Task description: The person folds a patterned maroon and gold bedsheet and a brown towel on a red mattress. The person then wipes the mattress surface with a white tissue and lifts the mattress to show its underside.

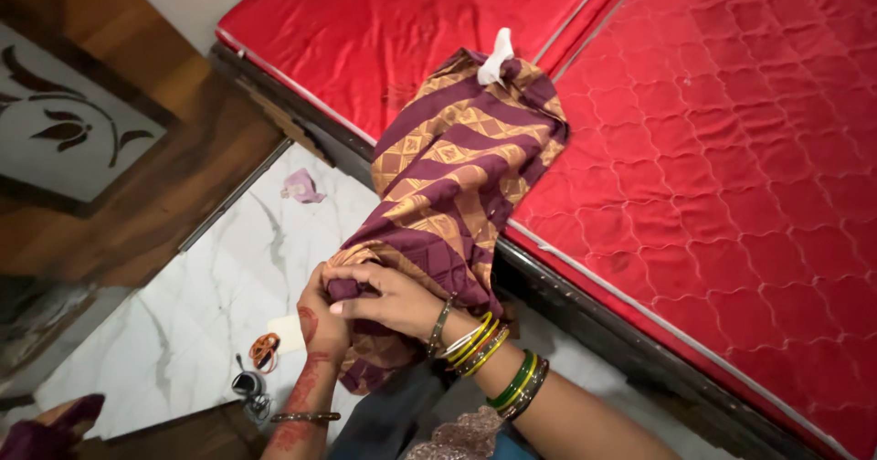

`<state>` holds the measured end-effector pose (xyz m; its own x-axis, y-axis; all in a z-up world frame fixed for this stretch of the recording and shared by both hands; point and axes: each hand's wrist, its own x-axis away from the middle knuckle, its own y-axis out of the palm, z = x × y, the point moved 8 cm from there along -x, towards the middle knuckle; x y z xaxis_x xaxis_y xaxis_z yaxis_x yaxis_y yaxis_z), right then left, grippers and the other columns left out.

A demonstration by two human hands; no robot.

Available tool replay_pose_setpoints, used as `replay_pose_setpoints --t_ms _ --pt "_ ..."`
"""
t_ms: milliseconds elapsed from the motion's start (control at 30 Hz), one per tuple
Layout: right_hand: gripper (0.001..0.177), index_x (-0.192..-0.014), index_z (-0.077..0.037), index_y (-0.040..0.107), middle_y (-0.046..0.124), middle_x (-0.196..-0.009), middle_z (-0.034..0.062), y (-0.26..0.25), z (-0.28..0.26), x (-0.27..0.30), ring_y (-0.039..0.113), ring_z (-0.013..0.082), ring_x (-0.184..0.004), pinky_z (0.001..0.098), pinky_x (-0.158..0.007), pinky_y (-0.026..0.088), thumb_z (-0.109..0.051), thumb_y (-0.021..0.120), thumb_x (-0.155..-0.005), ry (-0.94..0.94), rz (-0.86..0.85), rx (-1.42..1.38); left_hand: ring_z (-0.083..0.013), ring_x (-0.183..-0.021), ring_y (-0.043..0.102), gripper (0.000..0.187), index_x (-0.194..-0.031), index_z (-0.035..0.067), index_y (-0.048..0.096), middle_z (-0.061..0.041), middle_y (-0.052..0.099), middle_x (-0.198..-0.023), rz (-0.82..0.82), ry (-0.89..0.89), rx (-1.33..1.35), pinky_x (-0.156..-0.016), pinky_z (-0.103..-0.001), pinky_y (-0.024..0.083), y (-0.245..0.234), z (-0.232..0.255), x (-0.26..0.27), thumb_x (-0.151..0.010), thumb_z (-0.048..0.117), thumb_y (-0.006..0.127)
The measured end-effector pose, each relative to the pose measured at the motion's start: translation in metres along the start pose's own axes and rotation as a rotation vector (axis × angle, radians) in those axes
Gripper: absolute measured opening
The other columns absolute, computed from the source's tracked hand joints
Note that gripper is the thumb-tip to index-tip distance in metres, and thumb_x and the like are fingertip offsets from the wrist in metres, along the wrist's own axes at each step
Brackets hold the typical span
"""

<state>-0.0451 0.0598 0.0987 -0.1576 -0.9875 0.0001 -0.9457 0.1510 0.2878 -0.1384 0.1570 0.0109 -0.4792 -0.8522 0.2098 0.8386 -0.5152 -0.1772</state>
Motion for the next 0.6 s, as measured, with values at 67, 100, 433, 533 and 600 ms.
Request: replay_pose_setpoints --t_ms 67,100,433,533,600 --pt "0.051 -0.141 -0.001 0.059 0.056 -0.14 0.0056 0.016 0.002 -0.005 0.05 0.0145 -0.134 0.0306 -0.116 0.039 -0.015 0.072 -0.094 0.004 -0.02 -0.096 -0.0099 -0.095 0.064 0.032 -0.123 0.005 0.062 -0.003 0.07 -0.107 0.03 0.034 -0.005 -0.082 -0.025 0.053 -0.021 0.008 0.004 -0.091 0.0 0.058" --pt "0.05 -0.14 -0.001 0.059 0.056 -0.141 0.0049 0.023 0.003 -0.009 0.05 0.0141 -0.134 0.0307 -0.116 0.039 -0.014 0.072 -0.093 0.006 -0.03 -0.147 -0.0101 -0.094 0.064 0.032 -0.12 0.003 0.063 -0.004 0.071 -0.105 0.039 0.065 -0.028 -0.082 -0.025 0.053 -0.031 0.016 0.006 -0.089 -0.002 0.059" --pt "0.078 -0.149 -0.007 0.043 0.05 -0.143 0.0096 0.05 -0.016 -0.023 0.054 0.0252 -0.129 0.0389 -0.108 0.048 -0.015 0.082 -0.081 -0.058 0.19 0.304 -0.0096 -0.082 0.061 0.022 -0.098 0.001 0.061 -0.003 0.067 -0.086 0.202 0.264 -0.203 -0.076 -0.024 0.051 -0.132 0.085 0.023 -0.078 -0.009 0.064" --pt "0.091 -0.155 -0.009 0.037 0.043 -0.148 0.0143 0.074 -0.033 -0.021 0.051 0.0291 -0.133 0.0392 -0.113 0.046 -0.016 0.084 -0.078 -0.218 0.198 0.578 -0.0085 -0.083 0.052 0.019 -0.091 0.0 0.054 -0.002 0.058 -0.086 0.274 0.331 -0.114 -0.075 -0.024 0.049 -0.169 0.087 0.024 -0.082 -0.011 0.066" --pt "0.093 -0.155 -0.008 0.036 0.041 -0.148 0.0172 0.093 -0.042 -0.021 0.047 0.0314 -0.138 0.0399 -0.117 0.045 -0.014 0.086 -0.077 -0.343 0.182 0.668 -0.0078 -0.085 0.052 0.021 -0.092 0.001 0.053 0.0 0.056 -0.088 0.32 0.363 -0.066 -0.076 -0.023 0.048 -0.2 0.09 0.028 -0.081 -0.012 0.064"
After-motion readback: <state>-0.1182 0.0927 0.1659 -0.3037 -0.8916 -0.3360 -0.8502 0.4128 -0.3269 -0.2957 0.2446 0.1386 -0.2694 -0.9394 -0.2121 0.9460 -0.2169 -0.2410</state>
